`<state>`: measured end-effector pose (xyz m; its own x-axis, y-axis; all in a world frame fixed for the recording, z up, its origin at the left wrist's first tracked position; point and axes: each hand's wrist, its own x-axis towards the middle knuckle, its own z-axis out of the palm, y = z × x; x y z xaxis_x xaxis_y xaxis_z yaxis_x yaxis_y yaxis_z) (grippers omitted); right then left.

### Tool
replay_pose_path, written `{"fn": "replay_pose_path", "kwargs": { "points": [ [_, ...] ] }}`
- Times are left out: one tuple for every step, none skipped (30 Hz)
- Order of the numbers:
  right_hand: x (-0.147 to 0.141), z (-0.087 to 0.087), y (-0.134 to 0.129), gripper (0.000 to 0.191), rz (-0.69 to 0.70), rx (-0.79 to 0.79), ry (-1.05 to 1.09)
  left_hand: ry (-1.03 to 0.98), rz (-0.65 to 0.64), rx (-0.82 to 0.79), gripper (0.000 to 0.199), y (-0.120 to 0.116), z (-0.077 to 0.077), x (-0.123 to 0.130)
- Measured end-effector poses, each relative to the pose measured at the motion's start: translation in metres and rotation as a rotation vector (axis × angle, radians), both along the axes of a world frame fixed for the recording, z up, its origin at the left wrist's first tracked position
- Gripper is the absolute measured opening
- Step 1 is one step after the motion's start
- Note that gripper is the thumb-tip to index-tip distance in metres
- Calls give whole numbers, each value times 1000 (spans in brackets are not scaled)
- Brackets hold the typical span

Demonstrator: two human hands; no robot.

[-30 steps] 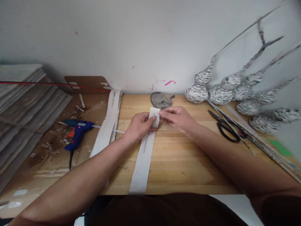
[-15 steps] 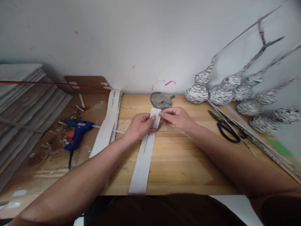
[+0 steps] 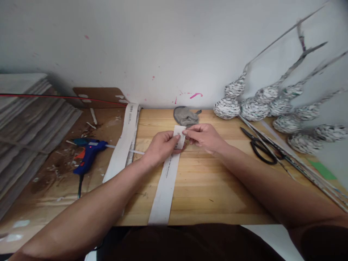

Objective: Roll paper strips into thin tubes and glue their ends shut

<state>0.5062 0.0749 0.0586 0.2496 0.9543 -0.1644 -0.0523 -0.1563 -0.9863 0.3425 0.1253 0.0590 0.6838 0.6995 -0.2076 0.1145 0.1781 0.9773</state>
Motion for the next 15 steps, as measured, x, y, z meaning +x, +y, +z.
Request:
{"fn": "replay_pose_path", "kwargs": {
  "points": [
    [0, 0, 0, 28, -2, -1, 9, 1, -1, 2, 30, 0, 0, 0],
    [-1, 1, 0, 28, -6, 0, 17, 1, -2, 2, 30, 0, -1, 0],
    [-1, 2, 0, 27, -9, 1, 26, 0, -4, 0, 29, 0, -1, 0],
    [-1, 2, -1, 27, -13, 1, 34, -2, -7, -2, 28, 0, -1, 0],
    [-2, 3, -1, 27, -15, -1, 41, -1, -12, -2, 27, 0, -1, 0],
    [-2, 3, -1, 27, -14, -4, 47, 2, -16, 1, 26, 0, 0, -1],
    [-3, 4, -1, 26, -13, -7, 53, 7, -22, 8, 25, -1, 0, -1],
    [-3, 4, -1, 27, -11, -10, 59, 13, -26, 18, 24, -1, 1, -1],
    [-4, 4, -1, 27, -10, -12, 64, 19, -32, 31, 23, -1, 1, -1],
    [-4, 4, -1, 27, -9, -11, 68, 25, -35, 45, 22, -2, 2, -1],
    [-4, 3, -1, 27, -8, -9, 71, 31, -38, 60, 21, -2, 2, -1],
    [-5, 3, -1, 27, -8, -5, 73, 38, -41, 75, 20, -2, 2, -1],
    [-5, 2, -1, 28, -7, -1, 74, 45, -44, 91, 20, -2, 3, -2],
    [-6, 2, -1, 28, -7, 3, 72, 51, -46, 110, 19, -2, 3, -2],
    [-6, 2, -1, 28, -6, 5, 70, 58, -44, 127, 18, -3, 3, -2]
  ]
}}
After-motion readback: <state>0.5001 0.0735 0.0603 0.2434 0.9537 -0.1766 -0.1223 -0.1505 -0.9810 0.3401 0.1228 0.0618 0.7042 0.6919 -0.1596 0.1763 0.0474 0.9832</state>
